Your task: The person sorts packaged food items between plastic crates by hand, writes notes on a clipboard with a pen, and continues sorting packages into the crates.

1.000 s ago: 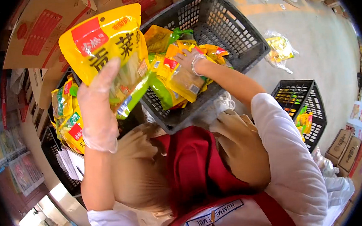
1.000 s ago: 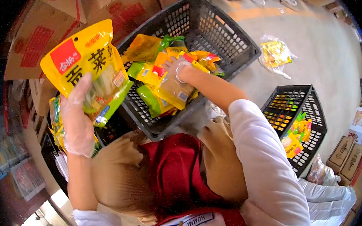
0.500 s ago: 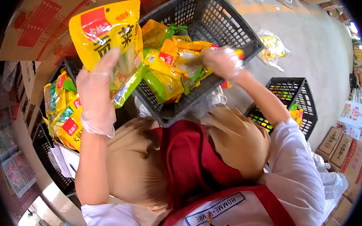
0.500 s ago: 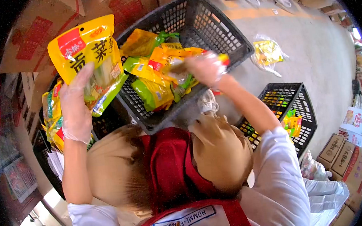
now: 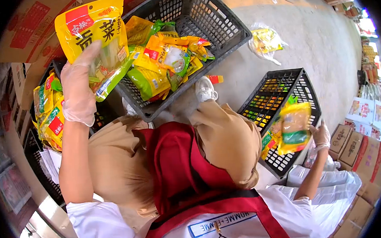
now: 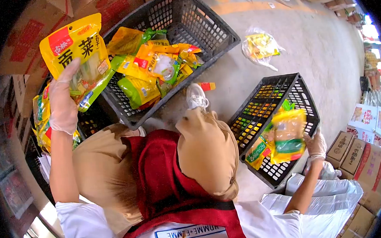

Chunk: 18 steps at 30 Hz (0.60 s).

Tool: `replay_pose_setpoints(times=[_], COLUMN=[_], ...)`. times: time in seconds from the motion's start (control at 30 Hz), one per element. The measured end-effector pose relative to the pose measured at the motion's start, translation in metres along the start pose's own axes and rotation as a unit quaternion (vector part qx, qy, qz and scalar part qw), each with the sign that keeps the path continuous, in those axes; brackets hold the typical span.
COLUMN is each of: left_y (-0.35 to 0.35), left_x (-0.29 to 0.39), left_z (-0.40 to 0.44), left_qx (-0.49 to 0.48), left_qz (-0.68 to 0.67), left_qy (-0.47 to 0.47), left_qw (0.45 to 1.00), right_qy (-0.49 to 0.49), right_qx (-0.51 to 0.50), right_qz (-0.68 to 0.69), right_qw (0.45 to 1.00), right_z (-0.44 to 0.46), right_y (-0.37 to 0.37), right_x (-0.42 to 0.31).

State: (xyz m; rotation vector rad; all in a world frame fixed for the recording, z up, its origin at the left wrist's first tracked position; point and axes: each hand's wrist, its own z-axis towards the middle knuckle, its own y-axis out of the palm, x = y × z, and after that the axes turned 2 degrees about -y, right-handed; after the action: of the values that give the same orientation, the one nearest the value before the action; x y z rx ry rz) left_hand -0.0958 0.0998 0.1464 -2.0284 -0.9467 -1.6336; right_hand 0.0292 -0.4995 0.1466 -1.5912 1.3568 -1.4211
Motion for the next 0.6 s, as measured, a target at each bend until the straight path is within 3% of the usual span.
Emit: replay_pose_setpoints(times=[0.03, 0.07, 0.13, 0.17, 0.2, 0.23, 0.27, 0.3, 0.33, 0.43, 0.5, 0.53, 0.6], left_y=[0.001, 0.002, -0.001, -0.004, -0.006, -0.005, -0.003, -0.002, -0.006, -0.015, -0.022, -0.026, -0.033], left_x=[0.000, 0.001, 0.003, 0.003, 0.002, 0.003, 0.004, 0.004, 0.003, 0.005, 0.004, 0.002, -0.001], left_z=[0.000, -0.002, -0.005, -0.007, -0.007, -0.006, -0.004, -0.002, 0.000, 0.008, 0.008, 0.010, 0.014], left_qx=[0.004, -0.002, -0.008, -0.029, -0.047, -0.040, -0.006, 0.028, 0.036, 0.101, 0.095, 0.093, 0.089], left_qz=[-0.001, 0.025, 0.055, 0.149, 0.239, 0.238, 0.153, 0.067, 0.069, 0.053, 0.107, 0.123, 0.156], left_qy=[-0.001, 0.012, 0.018, 0.097, 0.173, 0.168, 0.108, 0.045, 0.038, -0.042, 0.013, 0.031, 0.067], left_qw=[1.000, 1.000, 0.998, 0.984, 0.954, 0.956, 0.982, 0.996, 0.996, 0.993, 0.990, 0.988, 0.981], right_qy=[-0.052, -0.100, -0.222, -0.267, -0.348, -0.471, -0.564, -0.626, -0.663, -0.644, -0.706, -0.676, -0.620], right_qx=[0.020, 0.036, -0.023, -0.071, -0.056, -0.054, -0.029, -0.038, -0.033, -0.265, -0.153, -0.204, 0.002], right_qz=[0.208, 0.408, 0.532, 0.453, 0.396, 0.285, 0.243, 0.206, 0.160, -0.005, -0.027, -0.059, -0.143], right_qw=[0.976, 0.907, 0.817, 0.848, 0.848, 0.833, 0.788, 0.751, 0.730, 0.717, 0.691, 0.705, 0.771], right_z=[0.011, 0.025, 0.012, 0.011, 0.027, 0.030, 0.039, 0.046, 0.049, 0.015, -0.029, -0.049, -0.084], right_y=[0.008, 0.017, -0.029, -0.045, -0.034, -0.043, -0.034, -0.023, -0.008, 0.010, 0.038, 0.032, 0.086], right_x=[-0.013, -0.032, -0.142, -0.191, -0.228, -0.275, -0.323, -0.371, -0.416, -0.532, -0.566, -0.573, -0.591])
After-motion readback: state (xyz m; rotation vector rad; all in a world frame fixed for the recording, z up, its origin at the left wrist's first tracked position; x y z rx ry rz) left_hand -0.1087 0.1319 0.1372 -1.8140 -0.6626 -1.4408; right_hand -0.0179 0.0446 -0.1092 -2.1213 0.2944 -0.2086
